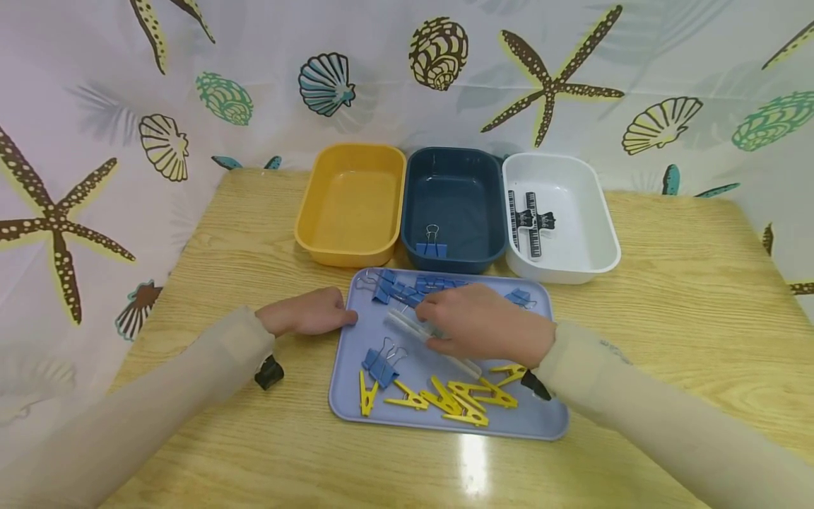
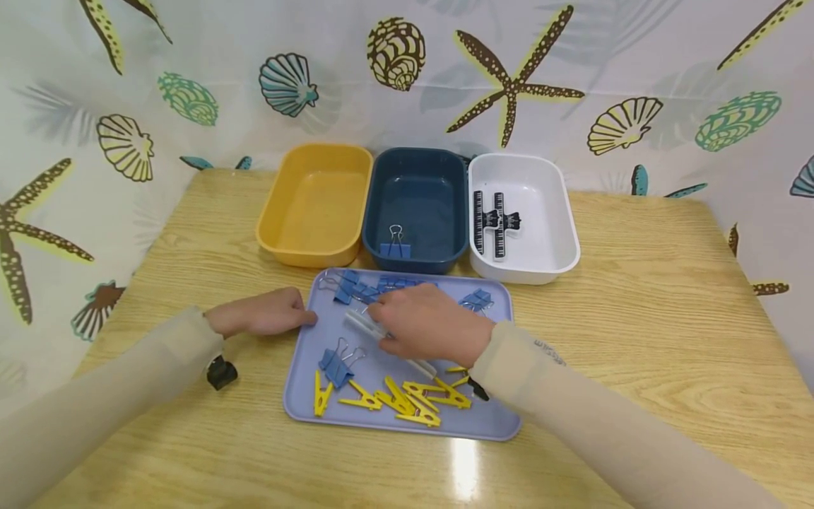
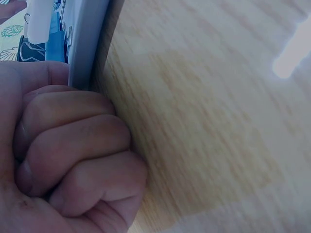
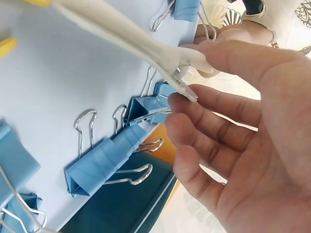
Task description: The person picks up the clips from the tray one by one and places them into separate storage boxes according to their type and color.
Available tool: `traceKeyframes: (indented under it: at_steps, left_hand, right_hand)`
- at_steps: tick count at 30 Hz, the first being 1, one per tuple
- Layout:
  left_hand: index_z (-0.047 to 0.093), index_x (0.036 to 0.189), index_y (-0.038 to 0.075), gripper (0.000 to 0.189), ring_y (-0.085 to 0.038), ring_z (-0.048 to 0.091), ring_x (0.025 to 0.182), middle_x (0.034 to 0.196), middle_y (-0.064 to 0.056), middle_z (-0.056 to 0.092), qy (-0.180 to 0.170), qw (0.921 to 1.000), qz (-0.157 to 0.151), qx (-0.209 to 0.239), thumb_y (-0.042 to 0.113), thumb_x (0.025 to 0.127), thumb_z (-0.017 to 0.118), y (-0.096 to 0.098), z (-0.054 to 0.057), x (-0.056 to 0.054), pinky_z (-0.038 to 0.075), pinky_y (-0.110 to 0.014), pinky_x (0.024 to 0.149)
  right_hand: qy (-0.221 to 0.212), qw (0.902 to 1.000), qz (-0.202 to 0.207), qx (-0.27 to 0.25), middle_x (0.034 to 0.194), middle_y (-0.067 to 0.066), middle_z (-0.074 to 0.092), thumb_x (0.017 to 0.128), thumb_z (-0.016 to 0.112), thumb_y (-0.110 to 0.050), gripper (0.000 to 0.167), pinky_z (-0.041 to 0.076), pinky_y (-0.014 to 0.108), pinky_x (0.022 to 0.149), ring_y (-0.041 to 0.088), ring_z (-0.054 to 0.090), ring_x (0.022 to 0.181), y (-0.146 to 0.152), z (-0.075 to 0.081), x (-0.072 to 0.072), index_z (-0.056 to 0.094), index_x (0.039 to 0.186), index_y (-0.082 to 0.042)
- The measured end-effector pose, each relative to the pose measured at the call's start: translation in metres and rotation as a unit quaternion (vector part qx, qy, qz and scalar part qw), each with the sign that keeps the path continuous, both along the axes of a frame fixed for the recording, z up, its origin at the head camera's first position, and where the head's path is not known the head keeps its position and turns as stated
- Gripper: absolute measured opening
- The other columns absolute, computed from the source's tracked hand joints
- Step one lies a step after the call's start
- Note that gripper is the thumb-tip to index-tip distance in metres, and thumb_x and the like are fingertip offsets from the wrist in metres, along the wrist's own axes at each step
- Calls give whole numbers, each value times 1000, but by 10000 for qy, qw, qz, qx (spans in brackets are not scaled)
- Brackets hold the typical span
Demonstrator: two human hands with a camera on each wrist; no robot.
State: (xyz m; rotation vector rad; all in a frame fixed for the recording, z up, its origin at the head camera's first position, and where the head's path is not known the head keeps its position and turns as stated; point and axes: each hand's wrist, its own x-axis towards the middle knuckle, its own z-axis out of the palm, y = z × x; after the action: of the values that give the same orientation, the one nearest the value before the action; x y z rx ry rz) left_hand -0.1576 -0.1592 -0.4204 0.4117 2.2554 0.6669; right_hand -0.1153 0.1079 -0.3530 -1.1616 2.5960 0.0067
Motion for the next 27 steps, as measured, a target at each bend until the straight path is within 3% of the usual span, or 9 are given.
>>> traceKeyframes:
  at_steps: [8, 17, 27]
  left_hand:
    - [39, 49, 19, 44, -6, 27, 43, 48, 8, 31, 48, 9999, 6, -89, 27, 92, 50, 1, -1, 0, 21, -20, 44]
    - [38, 48, 19, 45, -6, 26, 43, 47, 8, 29, 96, 9999, -51, -69, 26, 91, 50, 0, 0, -1, 20, -20, 44]
    - [38, 48, 20, 45, -6, 26, 43, 47, 8, 30, 83, 9999, -45, -52, 26, 91, 50, 0, 0, 0, 20, -20, 44]
  right_hand:
    - [-87, 9998, -135, -105, 104, -3, 68, 89, 65, -36, 33, 53, 29, 77, 11, 63, 85, 9, 9, 1, 65, 116, -18]
    - [116, 9995, -87, -284, 96, -2, 67, 88, 68, -34, 29, 51, 27, 69, 10, 59, 77, 19, 17, 2, 66, 110, -16]
    - [115, 9990, -387, -207, 104, -1, 69, 86, 70, -36, 31, 51, 26, 68, 11, 60, 80, 25, 17, 3, 68, 110, -17]
